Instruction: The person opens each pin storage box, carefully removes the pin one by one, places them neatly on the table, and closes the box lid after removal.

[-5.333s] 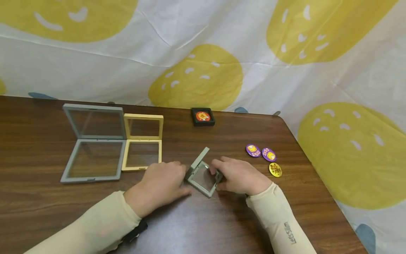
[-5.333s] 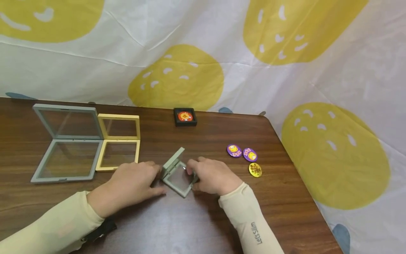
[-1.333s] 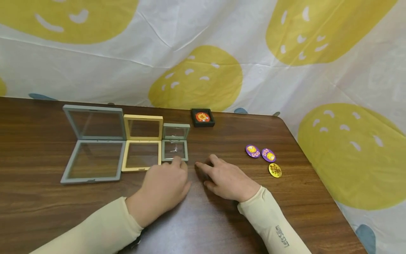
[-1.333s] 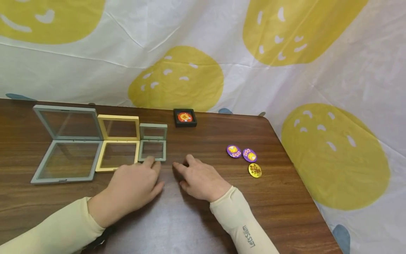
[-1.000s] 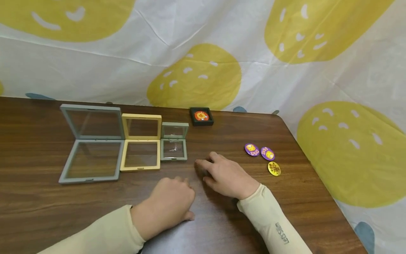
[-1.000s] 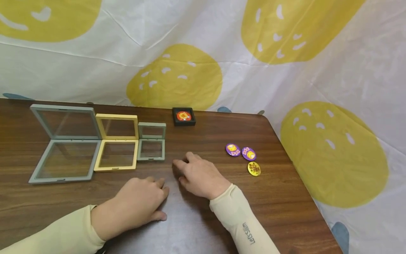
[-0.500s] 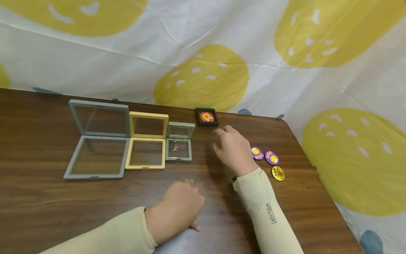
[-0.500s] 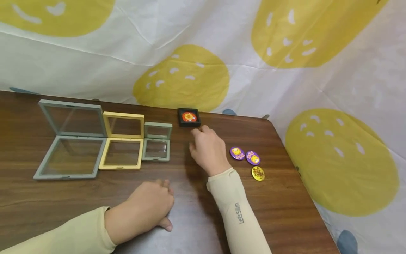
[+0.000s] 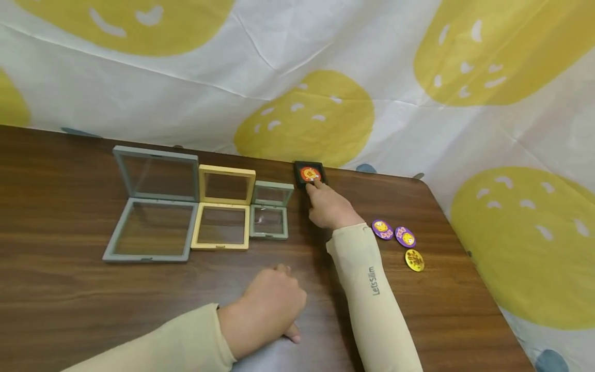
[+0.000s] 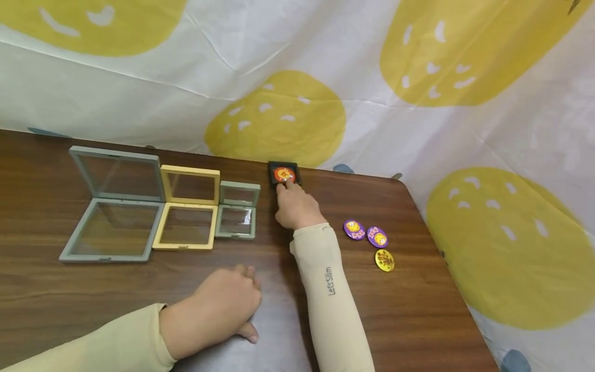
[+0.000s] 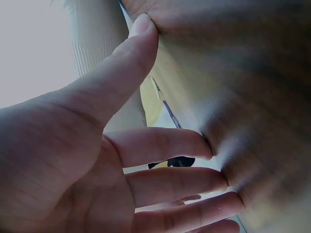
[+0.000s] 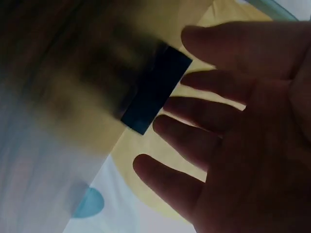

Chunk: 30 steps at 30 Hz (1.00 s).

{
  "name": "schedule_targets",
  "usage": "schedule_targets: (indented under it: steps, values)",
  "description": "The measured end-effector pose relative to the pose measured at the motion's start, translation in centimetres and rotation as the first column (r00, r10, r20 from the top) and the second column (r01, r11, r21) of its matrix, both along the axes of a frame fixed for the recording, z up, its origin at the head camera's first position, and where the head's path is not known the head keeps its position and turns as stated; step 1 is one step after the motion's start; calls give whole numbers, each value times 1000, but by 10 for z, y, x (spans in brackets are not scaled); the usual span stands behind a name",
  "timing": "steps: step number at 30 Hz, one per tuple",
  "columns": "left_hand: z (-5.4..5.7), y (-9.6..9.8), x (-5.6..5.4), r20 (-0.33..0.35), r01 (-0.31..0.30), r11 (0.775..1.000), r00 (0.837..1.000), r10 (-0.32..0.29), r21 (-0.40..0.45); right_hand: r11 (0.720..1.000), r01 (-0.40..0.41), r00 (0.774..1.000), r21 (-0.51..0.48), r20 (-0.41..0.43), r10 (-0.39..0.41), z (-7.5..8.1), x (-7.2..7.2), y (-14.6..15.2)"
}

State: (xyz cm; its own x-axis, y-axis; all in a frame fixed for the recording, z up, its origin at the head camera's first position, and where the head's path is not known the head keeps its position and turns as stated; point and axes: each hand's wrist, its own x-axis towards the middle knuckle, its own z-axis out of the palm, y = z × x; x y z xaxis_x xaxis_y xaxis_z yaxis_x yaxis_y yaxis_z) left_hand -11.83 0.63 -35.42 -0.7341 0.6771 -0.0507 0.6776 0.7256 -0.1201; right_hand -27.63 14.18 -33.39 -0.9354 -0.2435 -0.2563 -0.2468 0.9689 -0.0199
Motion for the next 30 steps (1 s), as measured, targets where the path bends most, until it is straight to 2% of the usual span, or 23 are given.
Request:
schedule_targets:
  steps: [2, 5, 9, 12, 15, 18, 24, 30]
  values:
    - [0, -1, 0, -11, 7, 1000, 1000, -7, 2, 1000, 10, 1000, 6, -20, -10, -1, 2, 3]
    - [0, -2, 1, -22, 14, 1000, 1000, -14, 14, 999, 36, 995, 16, -99, -34, -3, 9, 8]
    - [-1, -2, 2, -32, 23, 999, 999, -23, 24, 998, 51, 976, 20, -214, -46, -9, 24, 12]
    - [-2, -2, 2, -41, 32, 999, 999, -31, 28, 999, 33, 955, 35, -297, -21, -14, 38, 13]
    - [-1, -2, 1, -39, 37, 999, 999, -36, 29, 997, -21, 943, 69, -330, 43, -16, 54, 13]
    - [0, -2, 0, -17, 35, 999, 999, -34, 23, 990, -90, 936, 106, -331, 120, -17, 69, 13]
    - [2, -4, -2, 58, 19, 1000, 998, -20, 22, 976, -183, 944, 120, -256, 209, -12, 90, 10]
    - [2, -7, -1, 38, 23, 999, 999, -24, 43, 958, -262, 933, 121, -222, 283, -8, 112, 6]
